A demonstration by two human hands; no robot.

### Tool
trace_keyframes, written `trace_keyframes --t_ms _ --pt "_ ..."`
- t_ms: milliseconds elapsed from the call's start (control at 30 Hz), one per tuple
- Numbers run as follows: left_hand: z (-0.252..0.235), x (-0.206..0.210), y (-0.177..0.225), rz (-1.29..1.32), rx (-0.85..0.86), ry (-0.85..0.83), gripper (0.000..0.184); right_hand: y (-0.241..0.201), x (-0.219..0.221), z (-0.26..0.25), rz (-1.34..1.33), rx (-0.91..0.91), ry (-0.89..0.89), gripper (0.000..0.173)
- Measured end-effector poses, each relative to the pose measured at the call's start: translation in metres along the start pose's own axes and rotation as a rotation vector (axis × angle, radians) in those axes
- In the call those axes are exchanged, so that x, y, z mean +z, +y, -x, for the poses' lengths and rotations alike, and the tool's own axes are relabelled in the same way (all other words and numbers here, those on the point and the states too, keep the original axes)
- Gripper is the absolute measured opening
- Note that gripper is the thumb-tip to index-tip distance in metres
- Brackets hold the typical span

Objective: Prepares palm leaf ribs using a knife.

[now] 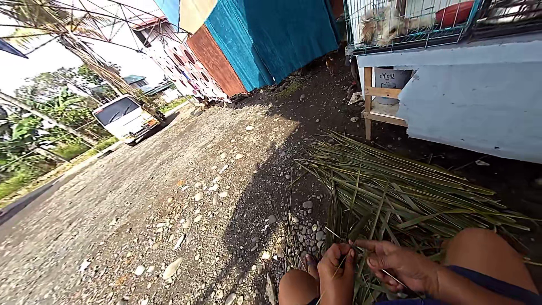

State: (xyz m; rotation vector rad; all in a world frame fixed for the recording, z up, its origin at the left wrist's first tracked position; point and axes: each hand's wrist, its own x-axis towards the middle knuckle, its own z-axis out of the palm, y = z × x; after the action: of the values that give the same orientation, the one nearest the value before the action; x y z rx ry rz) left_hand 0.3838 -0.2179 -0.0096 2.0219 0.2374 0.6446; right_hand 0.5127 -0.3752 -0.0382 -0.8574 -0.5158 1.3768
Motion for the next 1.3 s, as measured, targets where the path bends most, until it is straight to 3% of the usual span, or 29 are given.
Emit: trace_keyframes --t_ms 167,300,433,700,967,1133,1300 --pt "0.003 0.001 -0.001 -0.086 0.045 0.006 0.004 -0.002 0.002 0.0 0.086 -0.032 0.142 0.079" --pt "0.003 -0.001 0.006 -0.08 0.128 -0.026 0.008 -0.003 -0.012 -0.006 0.081 -0.061 0.372 0.067" --pt "0.006 -0.006 0.016 -0.138 0.203 -0.084 0.007 -0.001 -0.048 -0.014 0.059 -0.004 0.594 0.068" --pt "0.014 -0.001 0.005 -0.283 0.104 -0.237 0.01 0.011 -0.063 -0.036 0.262 0.193 0.695 0.052" --pt "0.017 0.004 -0.002 -0.402 0.123 -0.322 0.01 0.014 -0.061 -0.044 0.232 0.258 0.813 0.046" --pt "0.011 -0.004 -0.002 -0.382 0.088 -0.26 0.011 0.009 -0.069 -0.035 -0.049 0.213 0.794 0.043" --pt "-0.005 -0.032 -0.014 -0.084 -0.233 -0.118 0.006 0.003 -0.079 -0.015 -0.321 0.06 0.619 0.023"
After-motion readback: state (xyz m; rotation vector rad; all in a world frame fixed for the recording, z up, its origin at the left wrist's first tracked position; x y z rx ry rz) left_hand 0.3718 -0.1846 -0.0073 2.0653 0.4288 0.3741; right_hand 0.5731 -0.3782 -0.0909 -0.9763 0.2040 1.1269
